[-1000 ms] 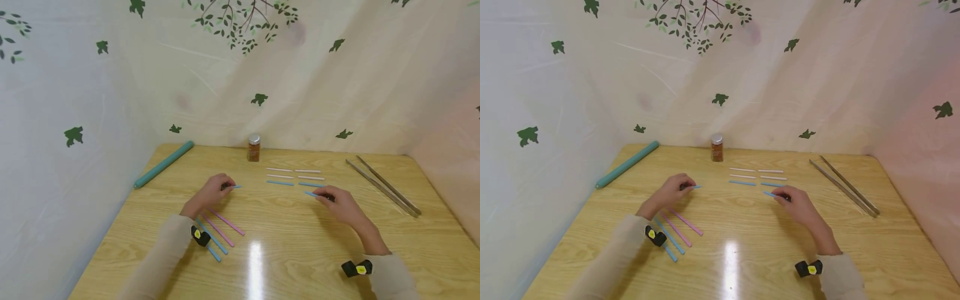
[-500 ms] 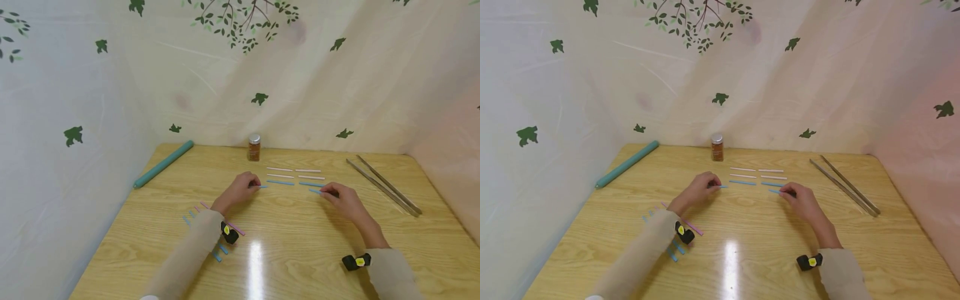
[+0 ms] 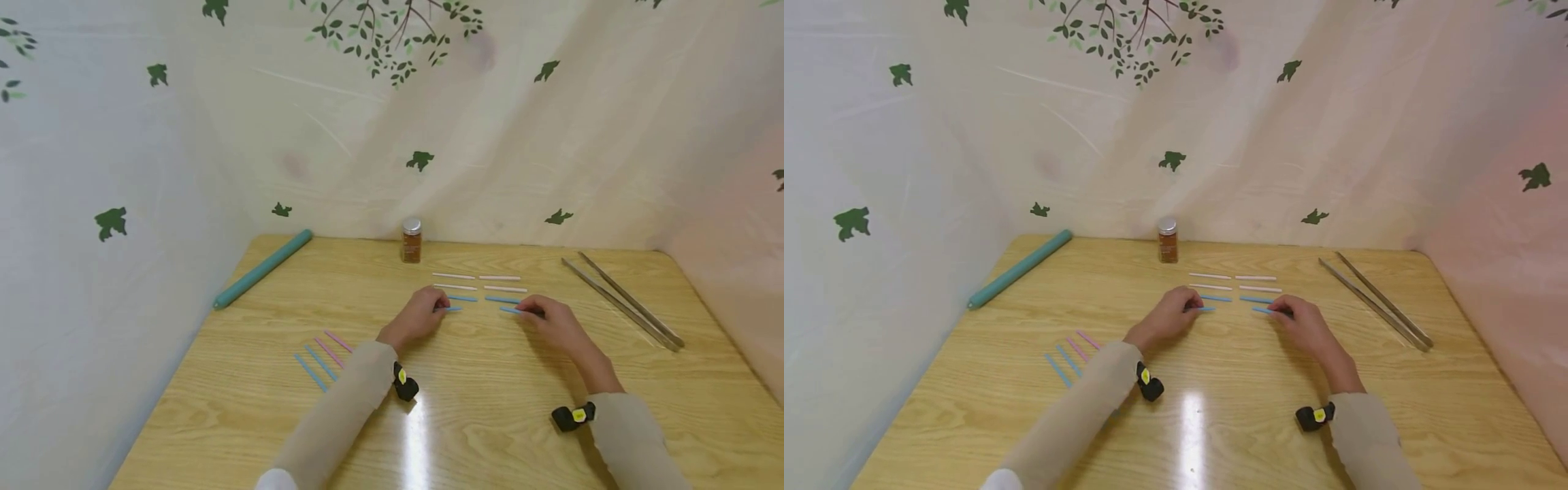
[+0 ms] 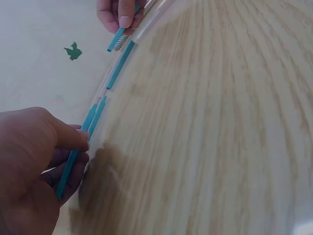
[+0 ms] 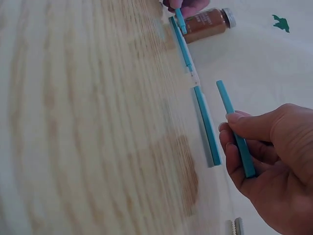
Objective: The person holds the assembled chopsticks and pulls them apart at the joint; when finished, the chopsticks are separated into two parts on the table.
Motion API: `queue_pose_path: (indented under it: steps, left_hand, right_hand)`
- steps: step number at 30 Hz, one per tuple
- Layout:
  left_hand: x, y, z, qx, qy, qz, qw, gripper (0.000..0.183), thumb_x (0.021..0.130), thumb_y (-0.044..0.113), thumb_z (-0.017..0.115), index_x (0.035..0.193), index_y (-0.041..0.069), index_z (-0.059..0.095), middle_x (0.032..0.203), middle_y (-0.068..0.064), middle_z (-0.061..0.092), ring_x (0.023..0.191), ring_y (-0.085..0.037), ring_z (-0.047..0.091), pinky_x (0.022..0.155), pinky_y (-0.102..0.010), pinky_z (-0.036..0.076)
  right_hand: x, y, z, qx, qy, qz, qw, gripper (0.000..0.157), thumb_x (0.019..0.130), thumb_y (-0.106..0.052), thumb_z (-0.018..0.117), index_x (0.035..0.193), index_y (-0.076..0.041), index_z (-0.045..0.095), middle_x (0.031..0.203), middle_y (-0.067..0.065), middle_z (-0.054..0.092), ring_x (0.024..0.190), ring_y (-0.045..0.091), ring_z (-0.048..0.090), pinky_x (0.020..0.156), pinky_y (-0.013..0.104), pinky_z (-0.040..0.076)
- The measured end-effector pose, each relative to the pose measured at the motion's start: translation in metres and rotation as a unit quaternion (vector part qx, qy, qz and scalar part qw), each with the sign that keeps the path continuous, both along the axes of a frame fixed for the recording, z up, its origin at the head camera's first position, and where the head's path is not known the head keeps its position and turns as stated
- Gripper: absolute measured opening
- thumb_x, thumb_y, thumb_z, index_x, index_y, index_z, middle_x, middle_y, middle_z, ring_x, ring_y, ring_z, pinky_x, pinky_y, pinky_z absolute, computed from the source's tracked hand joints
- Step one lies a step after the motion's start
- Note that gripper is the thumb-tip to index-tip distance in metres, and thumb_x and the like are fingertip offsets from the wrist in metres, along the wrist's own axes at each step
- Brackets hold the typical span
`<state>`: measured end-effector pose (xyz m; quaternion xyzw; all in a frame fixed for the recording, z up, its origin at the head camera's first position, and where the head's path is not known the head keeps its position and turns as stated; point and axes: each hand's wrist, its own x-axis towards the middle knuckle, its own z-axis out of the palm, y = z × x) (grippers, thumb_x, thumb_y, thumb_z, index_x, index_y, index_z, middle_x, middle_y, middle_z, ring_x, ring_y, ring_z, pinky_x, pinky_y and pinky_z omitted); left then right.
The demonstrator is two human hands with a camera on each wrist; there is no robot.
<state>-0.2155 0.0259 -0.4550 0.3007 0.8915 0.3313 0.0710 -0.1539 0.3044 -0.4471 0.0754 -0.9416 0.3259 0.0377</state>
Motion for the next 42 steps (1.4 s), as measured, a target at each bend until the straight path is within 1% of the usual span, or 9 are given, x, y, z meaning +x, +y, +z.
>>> queue_pose_path:
  steps: [5, 11, 15, 18, 21, 28, 35, 38, 42]
  left_hand:
    - [0.000, 0.009, -0.003, -0.010, 0.006, 0.004, 0.9999, 0.009, 0.093, 0.006, 0.059, 0.098, 0.006, 0.067, 0.096, -0.004, 0.059, 0.088, -0.013, 0.052, 0.079, -0.021, 0.045]
    - [-0.001, 0.018, -0.010, -0.014, 0.036, 0.011, 0.9992, 0.012, 0.094, 0.007, 0.057, 0.098, 0.008, 0.068, 0.099, -0.003, 0.060, 0.093, -0.015, 0.054, 0.085, -0.024, 0.046]
    - [0.000, 0.020, -0.011, -0.012, 0.049, 0.016, 0.9986, 0.012, 0.094, 0.008, 0.058, 0.097, 0.010, 0.069, 0.099, -0.002, 0.060, 0.093, -0.015, 0.054, 0.086, -0.025, 0.045]
    - [0.001, 0.021, -0.011, -0.008, 0.050, 0.021, 0.9985, 0.011, 0.094, 0.009, 0.059, 0.096, 0.011, 0.070, 0.097, -0.002, 0.059, 0.092, -0.015, 0.054, 0.085, -0.025, 0.045]
    - [0.001, 0.022, -0.010, -0.006, 0.050, 0.024, 0.9984, 0.011, 0.094, 0.009, 0.060, 0.095, 0.011, 0.071, 0.097, -0.001, 0.060, 0.093, -0.015, 0.054, 0.085, -0.025, 0.045]
    - [0.001, 0.023, -0.010, 0.009, 0.049, 0.028, 0.9983, 0.013, 0.094, 0.009, 0.060, 0.095, 0.011, 0.072, 0.098, -0.001, 0.060, 0.094, -0.016, 0.055, 0.088, -0.027, 0.045]
    - [0.000, 0.025, -0.017, 0.030, 0.056, 0.035, 0.9974, 0.013, 0.093, 0.010, 0.061, 0.095, 0.012, 0.074, 0.095, 0.000, 0.060, 0.094, -0.015, 0.055, 0.087, -0.025, 0.045]
    - [0.000, 0.025, -0.020, 0.031, 0.063, 0.037, 0.9968, 0.013, 0.093, 0.011, 0.062, 0.095, 0.013, 0.074, 0.094, 0.000, 0.060, 0.093, -0.015, 0.055, 0.087, -0.026, 0.045]
    - [-0.001, 0.026, -0.023, 0.025, 0.078, 0.035, 0.9960, 0.013, 0.093, 0.012, 0.062, 0.096, 0.014, 0.074, 0.093, 0.001, 0.059, 0.093, -0.015, 0.054, 0.086, -0.025, 0.044]
  right_hand:
    - [-0.005, -0.002, -0.004, 0.001, 0.011, 0.005, 1.000, 0.008, 0.091, -0.008, 0.064, 0.097, -0.005, 0.068, 0.095, 0.011, 0.068, 0.086, 0.022, 0.059, 0.074, 0.033, 0.048]
    - [-0.009, -0.005, -0.010, -0.005, 0.013, 0.016, 1.000, 0.007, 0.087, -0.006, 0.068, 0.094, -0.005, 0.070, 0.098, 0.012, 0.067, 0.092, 0.028, 0.061, 0.080, 0.042, 0.048]
    - [-0.010, -0.006, -0.012, -0.004, 0.001, 0.020, 1.000, 0.009, 0.087, -0.009, 0.069, 0.095, -0.006, 0.071, 0.097, 0.011, 0.066, 0.088, 0.025, 0.060, 0.077, 0.039, 0.048]
    - [-0.011, -0.006, -0.013, 0.000, -0.002, 0.017, 1.000, 0.009, 0.087, -0.010, 0.069, 0.095, -0.007, 0.072, 0.097, 0.010, 0.067, 0.086, 0.022, 0.059, 0.073, 0.035, 0.048]
    - [-0.011, -0.007, -0.014, 0.001, -0.001, 0.014, 1.000, 0.010, 0.087, -0.011, 0.069, 0.095, -0.007, 0.073, 0.097, 0.010, 0.067, 0.085, 0.022, 0.060, 0.072, 0.034, 0.048]
    - [-0.010, -0.008, -0.015, -0.003, 0.008, 0.004, 1.000, 0.010, 0.088, -0.013, 0.069, 0.095, -0.008, 0.074, 0.098, 0.010, 0.068, 0.092, 0.028, 0.062, 0.079, 0.040, 0.050]
    - [-0.009, -0.006, -0.018, -0.014, 0.024, 0.001, 1.000, 0.010, 0.088, -0.013, 0.069, 0.094, -0.008, 0.074, 0.098, 0.011, 0.068, 0.093, 0.031, 0.062, 0.081, 0.045, 0.049]
    - [-0.010, -0.006, -0.020, -0.023, 0.038, 0.005, 0.999, 0.009, 0.086, -0.012, 0.070, 0.093, -0.008, 0.075, 0.095, 0.010, 0.068, 0.092, 0.031, 0.062, 0.081, 0.045, 0.049]
    - [-0.010, -0.006, -0.022, -0.027, 0.055, 0.004, 0.998, 0.007, 0.085, -0.012, 0.072, 0.091, -0.008, 0.075, 0.092, 0.008, 0.067, 0.089, 0.029, 0.062, 0.078, 0.040, 0.050]
